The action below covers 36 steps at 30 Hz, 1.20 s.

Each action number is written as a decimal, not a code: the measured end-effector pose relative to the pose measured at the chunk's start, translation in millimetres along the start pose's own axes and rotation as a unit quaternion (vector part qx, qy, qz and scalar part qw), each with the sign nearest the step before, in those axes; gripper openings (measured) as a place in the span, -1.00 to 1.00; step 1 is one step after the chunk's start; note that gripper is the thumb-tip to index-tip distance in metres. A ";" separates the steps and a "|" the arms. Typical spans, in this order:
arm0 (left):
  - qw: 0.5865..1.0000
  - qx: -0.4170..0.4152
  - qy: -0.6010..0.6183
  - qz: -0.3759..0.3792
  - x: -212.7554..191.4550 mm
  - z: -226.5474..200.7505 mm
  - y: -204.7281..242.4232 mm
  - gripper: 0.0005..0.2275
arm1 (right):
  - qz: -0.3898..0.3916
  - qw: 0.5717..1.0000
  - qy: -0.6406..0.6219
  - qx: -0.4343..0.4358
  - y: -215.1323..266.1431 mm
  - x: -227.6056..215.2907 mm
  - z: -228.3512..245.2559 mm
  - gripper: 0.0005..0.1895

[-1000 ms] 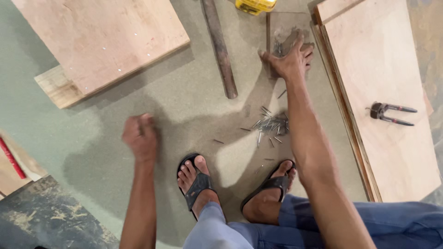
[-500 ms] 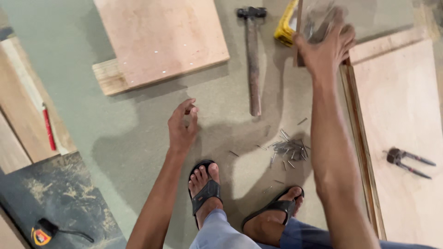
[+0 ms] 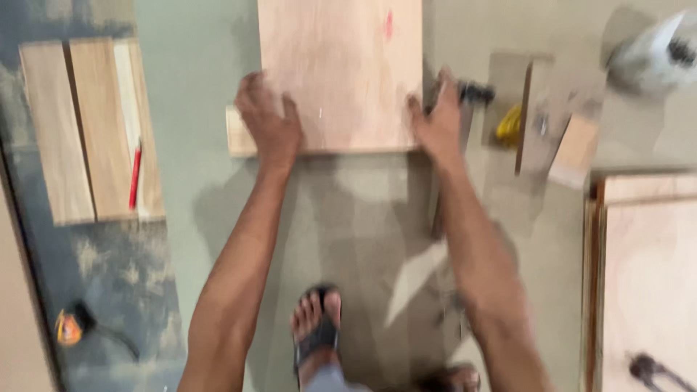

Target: The person aligns two wooden boards on the floor, applies glue to the edge of one board, and joins them. They then use a hammer to drive nails into the joined boards to secure the assembly.

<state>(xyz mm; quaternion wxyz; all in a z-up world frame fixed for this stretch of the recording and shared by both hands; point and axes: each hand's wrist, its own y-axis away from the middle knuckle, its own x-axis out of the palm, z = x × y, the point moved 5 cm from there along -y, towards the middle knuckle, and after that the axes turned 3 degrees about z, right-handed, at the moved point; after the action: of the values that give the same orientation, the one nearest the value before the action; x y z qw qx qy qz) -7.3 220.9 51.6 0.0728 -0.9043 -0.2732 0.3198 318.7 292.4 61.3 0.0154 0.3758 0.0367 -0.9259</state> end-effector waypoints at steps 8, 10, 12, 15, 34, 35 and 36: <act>0.928 -0.347 0.024 0.135 27.9 69.2 -106.2 -0.41 | -0.051 0.980 -0.131 0.144 -8.7 47.7 36.7 -0.57; 0.910 -0.388 -0.023 0.143 6.6 59.7 -112.9 -0.53 | -0.071 0.984 -0.097 0.132 5.5 67.5 48.7 -0.56; 0.964 -0.204 -0.154 0.078 -39.3 30.0 -122.8 -0.46 | -0.051 0.981 -0.092 0.162 35.5 94.1 53.5 -0.47; 0.972 -0.059 -0.220 0.066 -103.4 -23.1 -147.2 -0.50 | 0.097 0.964 -0.064 0.238 49.8 133.7 72.6 -0.42; 0.942 -0.020 -0.293 0.164 -403.5 -17.9 -10.3 -0.68 | -0.117 0.922 0.217 -0.297 -27.0 -104.5 196.6 -0.12; 0.946 -0.055 -0.277 0.161 -409.1 -8.2 -8.9 -0.67 | -0.069 0.932 0.199 -0.293 -19.9 -114.3 207.1 -0.38; 0.949 -0.079 -0.264 0.153 -412.2 -1.9 -8.8 -0.67 | -0.063 0.930 0.200 -0.301 -16.4 -118.1 223.7 -0.44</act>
<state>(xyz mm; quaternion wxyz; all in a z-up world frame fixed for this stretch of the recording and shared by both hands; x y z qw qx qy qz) -276.4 5.5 277.9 -0.1235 -0.8212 -0.1656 0.5320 247.0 291.1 304.4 0.0616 0.5274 0.3398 -0.7763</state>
